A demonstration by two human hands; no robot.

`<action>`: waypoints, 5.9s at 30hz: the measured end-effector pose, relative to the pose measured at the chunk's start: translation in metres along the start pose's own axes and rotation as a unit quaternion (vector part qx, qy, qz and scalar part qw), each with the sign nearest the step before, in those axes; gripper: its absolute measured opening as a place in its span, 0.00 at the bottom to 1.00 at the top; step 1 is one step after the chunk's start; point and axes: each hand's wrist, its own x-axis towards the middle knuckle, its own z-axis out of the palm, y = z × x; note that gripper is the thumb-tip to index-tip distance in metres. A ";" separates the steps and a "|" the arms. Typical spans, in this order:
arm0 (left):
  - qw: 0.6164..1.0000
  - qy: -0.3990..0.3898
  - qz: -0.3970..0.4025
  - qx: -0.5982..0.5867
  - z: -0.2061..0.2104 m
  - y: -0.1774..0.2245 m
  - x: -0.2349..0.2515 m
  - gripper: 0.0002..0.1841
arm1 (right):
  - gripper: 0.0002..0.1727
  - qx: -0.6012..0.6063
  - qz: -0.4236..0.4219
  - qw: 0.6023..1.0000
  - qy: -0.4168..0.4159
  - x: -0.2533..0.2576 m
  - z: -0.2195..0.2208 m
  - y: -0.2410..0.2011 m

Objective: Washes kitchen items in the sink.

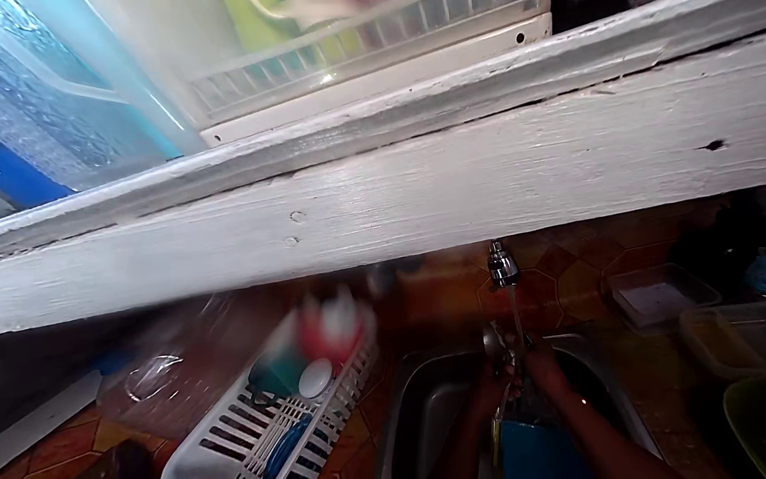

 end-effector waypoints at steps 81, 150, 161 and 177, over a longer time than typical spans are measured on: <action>0.993 -0.052 0.027 0.100 0.002 0.029 0.023 0.19 | 0.13 -0.464 -0.040 0.876 -0.126 0.005 -0.026 -0.112; 0.940 0.313 0.076 -0.112 -0.039 0.078 -0.019 0.12 | 0.09 -0.039 0.095 0.990 -0.096 -0.016 0.003 -0.003; 0.943 0.301 0.143 0.005 -0.064 0.095 -0.018 0.17 | 0.08 -0.048 0.156 0.985 -0.064 -0.017 -0.015 -0.007; 0.906 0.362 0.219 -0.005 -0.114 0.190 -0.001 0.20 | 0.11 -0.118 0.137 0.981 -0.070 -0.029 -0.054 0.005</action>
